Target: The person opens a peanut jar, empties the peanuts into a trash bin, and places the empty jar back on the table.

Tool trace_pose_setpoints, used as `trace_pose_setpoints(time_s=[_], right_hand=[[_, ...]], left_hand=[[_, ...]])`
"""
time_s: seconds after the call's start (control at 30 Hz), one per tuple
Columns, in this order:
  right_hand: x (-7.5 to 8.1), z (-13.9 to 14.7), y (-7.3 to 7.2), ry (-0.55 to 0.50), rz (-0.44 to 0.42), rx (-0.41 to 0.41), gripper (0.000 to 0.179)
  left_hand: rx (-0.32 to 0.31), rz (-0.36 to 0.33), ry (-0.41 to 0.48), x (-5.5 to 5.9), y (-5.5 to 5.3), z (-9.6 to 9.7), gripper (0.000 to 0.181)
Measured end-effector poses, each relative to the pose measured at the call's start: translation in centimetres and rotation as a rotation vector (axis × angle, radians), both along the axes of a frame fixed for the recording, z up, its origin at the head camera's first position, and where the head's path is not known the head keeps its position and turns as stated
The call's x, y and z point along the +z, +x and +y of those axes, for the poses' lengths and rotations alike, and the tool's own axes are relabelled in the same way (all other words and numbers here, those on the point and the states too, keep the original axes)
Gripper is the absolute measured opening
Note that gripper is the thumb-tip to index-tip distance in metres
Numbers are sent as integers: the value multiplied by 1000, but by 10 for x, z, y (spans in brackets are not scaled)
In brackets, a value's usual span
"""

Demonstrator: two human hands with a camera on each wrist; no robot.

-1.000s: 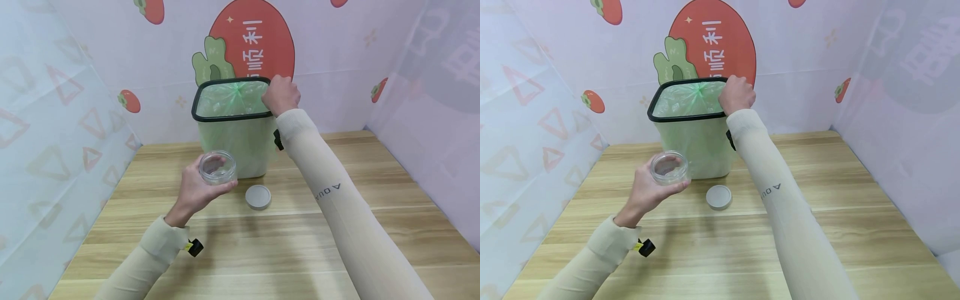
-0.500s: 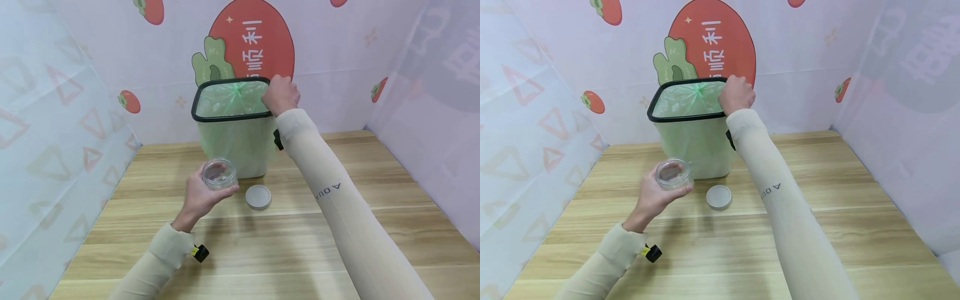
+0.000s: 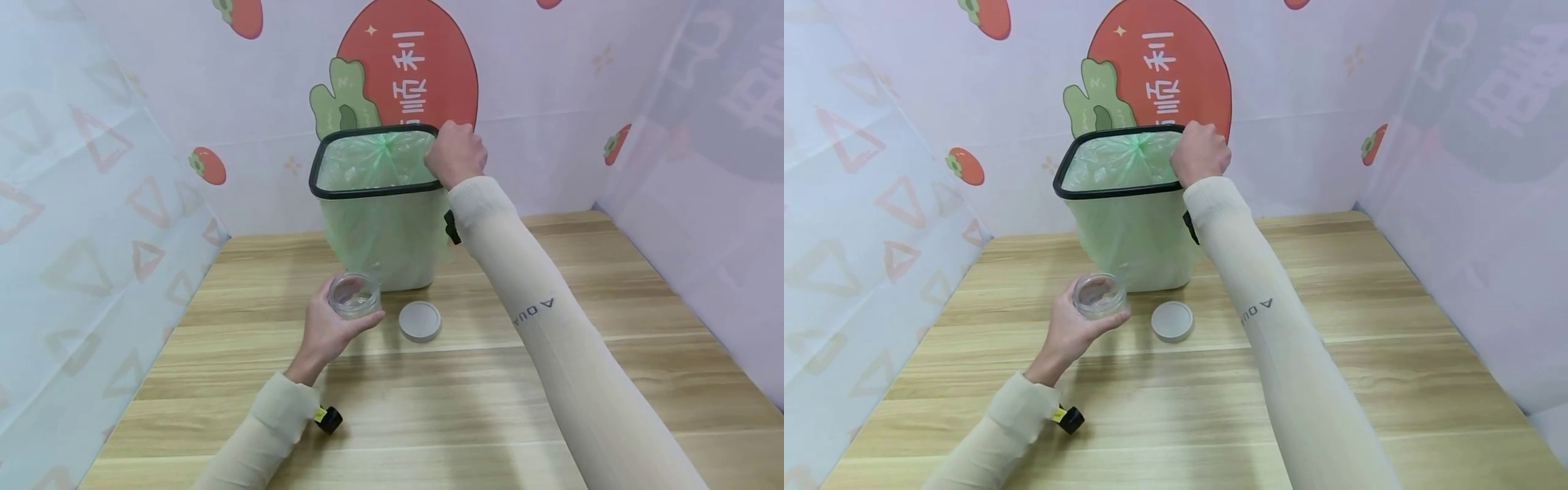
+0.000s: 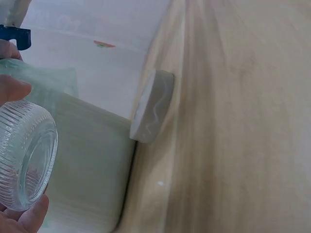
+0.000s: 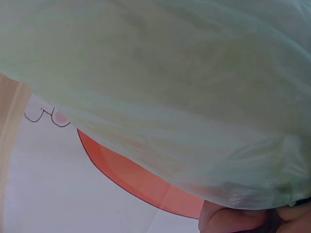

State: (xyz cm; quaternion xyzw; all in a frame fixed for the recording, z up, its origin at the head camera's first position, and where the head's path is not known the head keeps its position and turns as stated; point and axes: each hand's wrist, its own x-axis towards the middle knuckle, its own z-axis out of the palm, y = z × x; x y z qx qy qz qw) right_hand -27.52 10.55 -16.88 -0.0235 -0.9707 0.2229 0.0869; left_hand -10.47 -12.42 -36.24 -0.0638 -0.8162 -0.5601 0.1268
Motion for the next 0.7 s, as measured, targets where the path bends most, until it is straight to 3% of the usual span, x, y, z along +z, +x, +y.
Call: trace_pose_setpoints(time_s=[0.43, 0.7], right_hand=[[1, -1, -1, 1, -3, -6, 41], [1, -2, -1, 5, -3, -11, 38]], left_hand=[[56, -99, -84, -26, 2, -8, 79], [36, -149, -110, -35, 3, -10, 79]])
